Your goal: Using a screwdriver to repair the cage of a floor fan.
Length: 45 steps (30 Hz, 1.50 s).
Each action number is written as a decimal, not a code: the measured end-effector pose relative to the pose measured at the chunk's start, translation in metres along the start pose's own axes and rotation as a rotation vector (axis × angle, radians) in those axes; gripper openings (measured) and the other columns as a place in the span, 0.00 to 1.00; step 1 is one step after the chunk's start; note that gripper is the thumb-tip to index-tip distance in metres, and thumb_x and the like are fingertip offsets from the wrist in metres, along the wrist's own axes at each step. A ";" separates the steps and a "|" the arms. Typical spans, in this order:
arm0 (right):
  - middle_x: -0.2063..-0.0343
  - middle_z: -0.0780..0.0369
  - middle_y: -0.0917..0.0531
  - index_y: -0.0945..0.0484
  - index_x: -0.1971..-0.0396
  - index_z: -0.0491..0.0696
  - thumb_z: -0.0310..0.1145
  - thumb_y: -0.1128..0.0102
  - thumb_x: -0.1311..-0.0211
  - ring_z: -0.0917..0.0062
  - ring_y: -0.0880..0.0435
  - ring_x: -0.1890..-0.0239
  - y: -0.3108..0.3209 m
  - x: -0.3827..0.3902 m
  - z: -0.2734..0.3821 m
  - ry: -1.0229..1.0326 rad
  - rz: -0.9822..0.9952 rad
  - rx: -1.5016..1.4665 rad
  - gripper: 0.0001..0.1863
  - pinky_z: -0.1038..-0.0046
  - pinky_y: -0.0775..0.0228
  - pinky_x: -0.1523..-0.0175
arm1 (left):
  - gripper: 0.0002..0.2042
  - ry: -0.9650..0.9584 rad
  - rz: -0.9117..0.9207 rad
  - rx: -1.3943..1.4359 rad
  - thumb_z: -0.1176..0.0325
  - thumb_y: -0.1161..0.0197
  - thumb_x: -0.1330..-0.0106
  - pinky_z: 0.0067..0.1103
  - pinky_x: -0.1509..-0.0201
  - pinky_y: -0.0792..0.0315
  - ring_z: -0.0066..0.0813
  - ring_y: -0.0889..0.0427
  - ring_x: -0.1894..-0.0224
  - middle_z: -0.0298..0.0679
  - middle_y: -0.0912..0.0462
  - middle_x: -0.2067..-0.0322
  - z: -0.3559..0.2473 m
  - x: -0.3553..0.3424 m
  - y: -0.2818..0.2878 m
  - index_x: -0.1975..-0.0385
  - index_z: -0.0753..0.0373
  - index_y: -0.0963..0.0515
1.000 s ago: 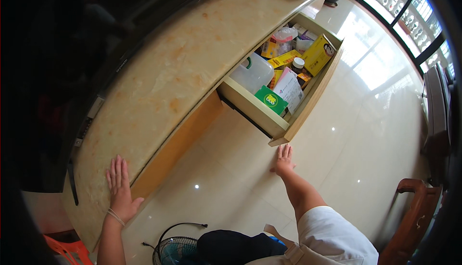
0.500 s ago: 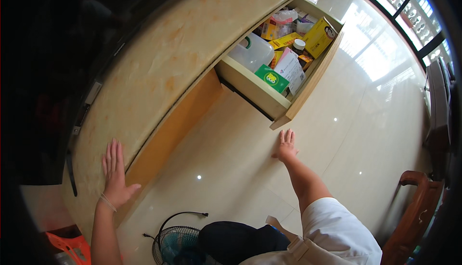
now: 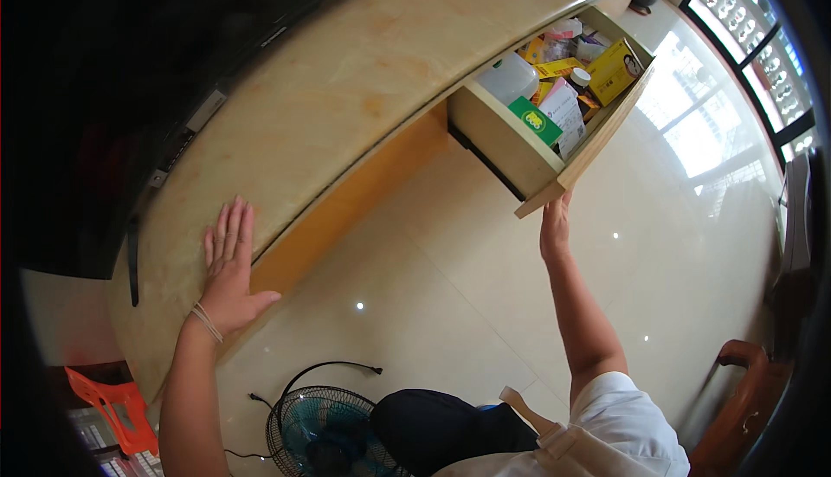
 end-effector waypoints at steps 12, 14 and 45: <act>0.51 0.64 0.33 0.67 0.27 0.46 0.44 0.57 0.24 0.77 0.35 0.46 -0.042 -0.009 0.015 0.051 0.059 -0.050 0.39 0.76 0.49 0.35 | 0.58 -0.083 -0.147 -0.061 0.64 0.24 0.56 0.45 0.25 0.68 0.46 0.64 0.24 0.47 0.60 0.26 -0.050 0.072 -0.019 0.27 0.60 0.61; 0.38 0.65 0.47 0.71 0.27 0.55 0.54 0.55 0.29 0.71 0.48 0.35 -0.042 -0.018 0.008 0.032 0.121 -0.024 0.44 0.60 0.56 0.32 | 0.58 -0.092 -0.174 -0.070 0.64 0.24 0.55 0.46 0.25 0.68 0.47 0.63 0.24 0.46 0.59 0.26 -0.052 0.078 -0.028 0.27 0.60 0.60; 0.34 0.61 0.33 0.40 0.31 0.50 0.53 0.47 0.32 0.66 0.32 0.33 -0.049 0.044 -0.143 -0.379 0.603 0.257 0.35 0.60 0.43 0.32 | 0.29 -0.178 -0.649 0.543 0.71 0.35 0.38 0.37 0.30 0.40 0.40 0.37 0.31 0.43 0.35 0.34 0.021 0.207 -0.088 0.35 0.63 0.35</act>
Point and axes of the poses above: each hand's wrist, its own x-axis away from the middle knuckle, its own y-axis out of the back of the hand, z = x × y, the point moved 4 cm from there along -x, towards the middle knuckle
